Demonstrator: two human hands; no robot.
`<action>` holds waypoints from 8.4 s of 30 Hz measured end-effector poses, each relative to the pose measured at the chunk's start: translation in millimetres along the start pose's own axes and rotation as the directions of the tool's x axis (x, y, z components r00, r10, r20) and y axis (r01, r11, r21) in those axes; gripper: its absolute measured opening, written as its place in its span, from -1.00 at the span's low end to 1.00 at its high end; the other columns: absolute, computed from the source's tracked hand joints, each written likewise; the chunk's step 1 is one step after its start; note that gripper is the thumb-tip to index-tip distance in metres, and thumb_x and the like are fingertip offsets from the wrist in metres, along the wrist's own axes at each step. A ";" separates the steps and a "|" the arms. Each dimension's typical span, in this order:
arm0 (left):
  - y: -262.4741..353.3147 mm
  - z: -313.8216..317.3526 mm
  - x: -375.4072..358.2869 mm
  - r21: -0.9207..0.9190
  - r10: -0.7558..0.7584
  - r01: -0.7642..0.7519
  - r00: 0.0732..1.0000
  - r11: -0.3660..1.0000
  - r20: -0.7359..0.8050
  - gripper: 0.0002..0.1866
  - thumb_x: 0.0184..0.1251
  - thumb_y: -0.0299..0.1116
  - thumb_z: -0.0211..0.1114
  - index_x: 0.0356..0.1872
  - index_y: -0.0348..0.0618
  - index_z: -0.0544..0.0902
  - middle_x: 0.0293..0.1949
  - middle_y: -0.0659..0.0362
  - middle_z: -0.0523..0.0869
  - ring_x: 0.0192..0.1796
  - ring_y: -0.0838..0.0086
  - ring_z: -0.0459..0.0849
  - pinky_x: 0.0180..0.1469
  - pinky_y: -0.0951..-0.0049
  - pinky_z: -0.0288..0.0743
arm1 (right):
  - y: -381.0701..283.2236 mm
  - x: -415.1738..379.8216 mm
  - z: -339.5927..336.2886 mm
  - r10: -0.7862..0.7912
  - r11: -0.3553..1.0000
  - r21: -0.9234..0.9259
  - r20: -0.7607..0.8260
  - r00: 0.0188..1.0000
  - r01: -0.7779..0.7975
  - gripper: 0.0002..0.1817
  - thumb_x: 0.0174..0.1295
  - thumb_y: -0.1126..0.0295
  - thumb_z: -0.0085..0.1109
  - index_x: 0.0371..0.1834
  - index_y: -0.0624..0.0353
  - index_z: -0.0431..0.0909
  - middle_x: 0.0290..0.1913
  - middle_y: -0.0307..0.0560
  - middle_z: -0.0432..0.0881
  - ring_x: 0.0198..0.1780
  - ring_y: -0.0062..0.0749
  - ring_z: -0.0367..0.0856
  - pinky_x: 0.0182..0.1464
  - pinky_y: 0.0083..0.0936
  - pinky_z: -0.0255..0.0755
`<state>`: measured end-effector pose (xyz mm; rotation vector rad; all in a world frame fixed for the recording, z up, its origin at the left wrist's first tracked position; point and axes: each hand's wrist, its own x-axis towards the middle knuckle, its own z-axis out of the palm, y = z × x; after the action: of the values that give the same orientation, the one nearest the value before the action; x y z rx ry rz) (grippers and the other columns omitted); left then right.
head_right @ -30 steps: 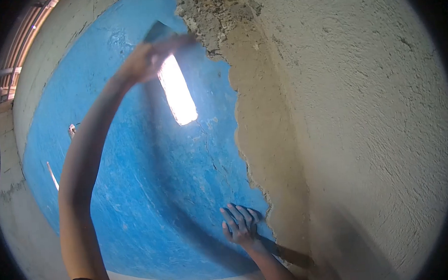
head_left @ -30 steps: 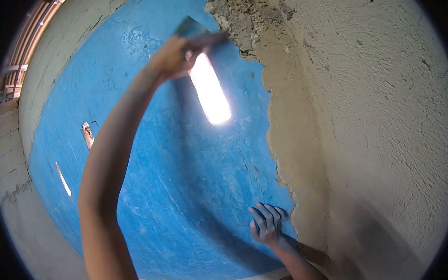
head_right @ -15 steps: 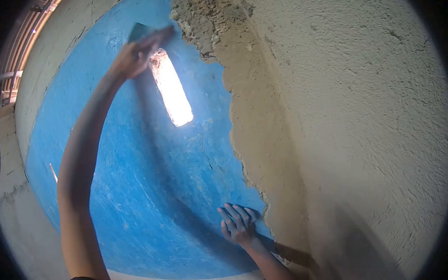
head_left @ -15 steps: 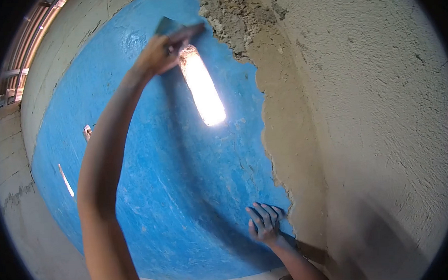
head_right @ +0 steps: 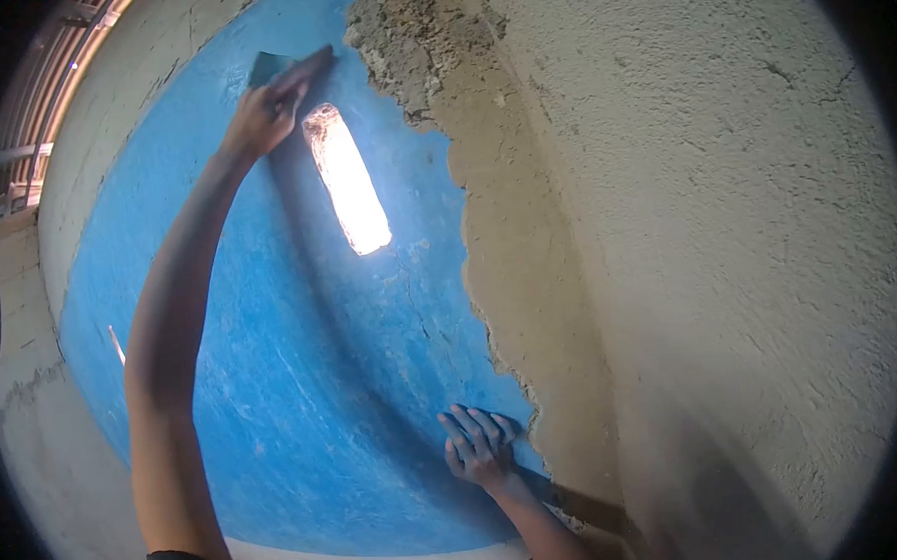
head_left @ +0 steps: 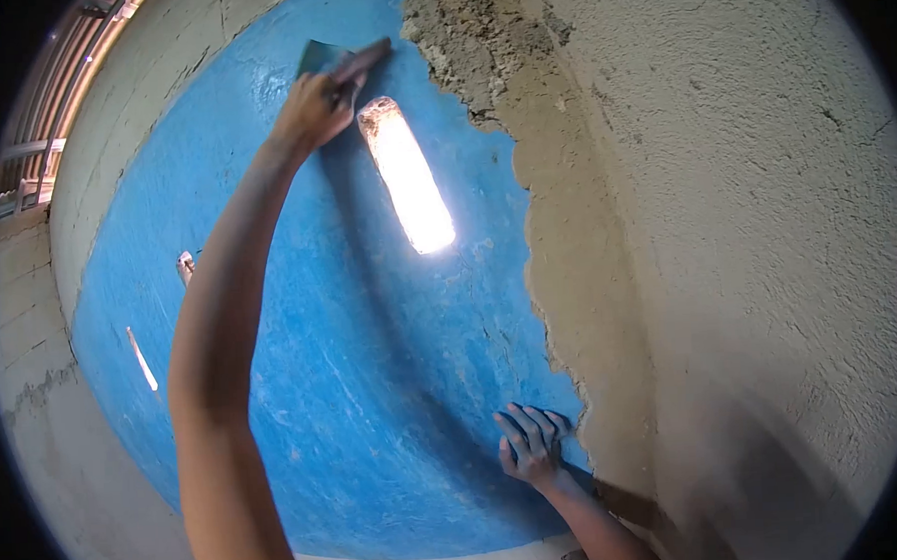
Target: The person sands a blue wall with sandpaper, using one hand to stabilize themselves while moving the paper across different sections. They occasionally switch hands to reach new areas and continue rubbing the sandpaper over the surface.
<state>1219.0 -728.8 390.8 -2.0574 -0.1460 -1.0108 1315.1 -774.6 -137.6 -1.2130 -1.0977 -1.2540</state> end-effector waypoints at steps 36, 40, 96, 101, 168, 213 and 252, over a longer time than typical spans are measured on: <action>14.3 16.7 -6.1 0.047 0.343 -0.342 0.908 0.938 -0.240 -0.56 0.49 -0.32 0.04 0.34 0.31 0.50 0.13 0.10 0.69 -0.21 0.20 0.78 -0.04 0.18 0.71 | 3.8 4.4 2.3 -0.019 1.000 0.019 -0.029 0.999 0.020 -0.61 0.32 0.25 0.00 0.19 -0.11 0.60 0.22 -0.30 0.56 0.25 -0.43 0.38 0.33 -0.27 0.07; 0.7 3.9 -2.4 -0.046 -0.037 0.032 0.993 0.998 -0.116 -0.53 0.52 -0.37 0.00 0.38 0.30 0.46 0.26 0.22 0.62 0.08 0.21 0.72 0.09 0.29 0.65 | 0.7 1.3 -2.7 -0.011 1.000 0.012 0.002 1.000 0.011 -0.61 0.32 0.24 0.00 0.18 -0.11 0.61 0.23 -0.30 0.55 0.24 -0.44 0.38 0.33 -0.27 0.06; 21.0 26.2 -21.6 -0.052 0.514 -0.539 0.825 0.841 -0.236 -0.55 0.35 -0.47 0.09 0.24 0.13 0.61 0.05 0.00 0.72 -0.09 0.07 0.77 -0.06 0.21 0.62 | 2.6 -1.8 0.7 -0.004 0.999 0.032 0.005 1.000 0.004 -0.60 0.34 0.24 -0.02 0.22 -0.13 0.60 0.21 -0.36 0.57 0.23 -0.47 0.39 0.34 -0.30 0.07; -27.4 21.1 -5.1 -0.125 0.024 -0.038 0.994 0.991 -0.109 -0.42 0.33 -0.55 0.06 0.37 0.19 0.47 0.28 0.15 0.60 0.08 0.14 0.73 0.08 0.29 0.64 | 0.5 -3.8 0.0 0.011 0.999 0.038 0.023 1.000 -0.012 -0.59 0.34 0.25 -0.02 0.24 -0.12 0.58 0.23 -0.33 0.56 0.25 -0.45 0.39 0.36 -0.27 0.04; 153.3 96.0 -272.5 -0.356 0.155 -0.140 0.988 0.924 0.014 -0.21 -0.09 -0.47 0.20 0.38 -0.02 0.49 0.32 0.02 0.55 0.39 0.16 0.49 0.49 0.09 0.26 | 5.3 -10.1 15.4 0.049 0.994 0.103 -0.179 0.983 -0.031 -0.55 0.51 0.14 -0.32 0.28 0.13 0.36 0.29 0.10 0.44 0.26 -0.06 0.39 0.31 -0.08 0.14; 194.2 160.4 -579.8 -0.430 -0.646 0.608 0.760 0.668 0.070 -0.33 0.54 -0.17 -0.03 0.51 -0.40 0.09 0.52 -0.21 0.13 0.56 -0.19 -0.01 0.56 -0.18 -0.27 | -129.3 -164.9 26.7 0.801 0.516 -0.220 0.467 0.375 -0.827 0.15 0.41 -0.35 -0.29 0.51 0.39 -0.69 0.53 0.40 -0.81 0.56 0.21 -0.85 0.52 0.10 -0.69; 294.2 211.5 -664.6 -0.419 -0.994 0.903 0.109 0.092 0.017 -0.19 0.64 0.07 -0.23 0.52 -0.52 -0.12 0.58 -0.24 -0.14 0.61 -0.02 -0.15 0.59 0.05 -0.26 | -98.8 -223.6 24.9 0.501 0.829 -0.102 0.572 0.649 -0.550 0.12 0.46 -0.05 0.00 0.50 0.39 -0.70 0.41 0.76 -0.79 0.39 0.76 -0.89 0.30 0.58 -0.69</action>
<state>1026.4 -614.9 -332.3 -1.8975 -1.5131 -2.2732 1209.4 -727.6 -354.3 -1.7593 -1.0760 -0.3708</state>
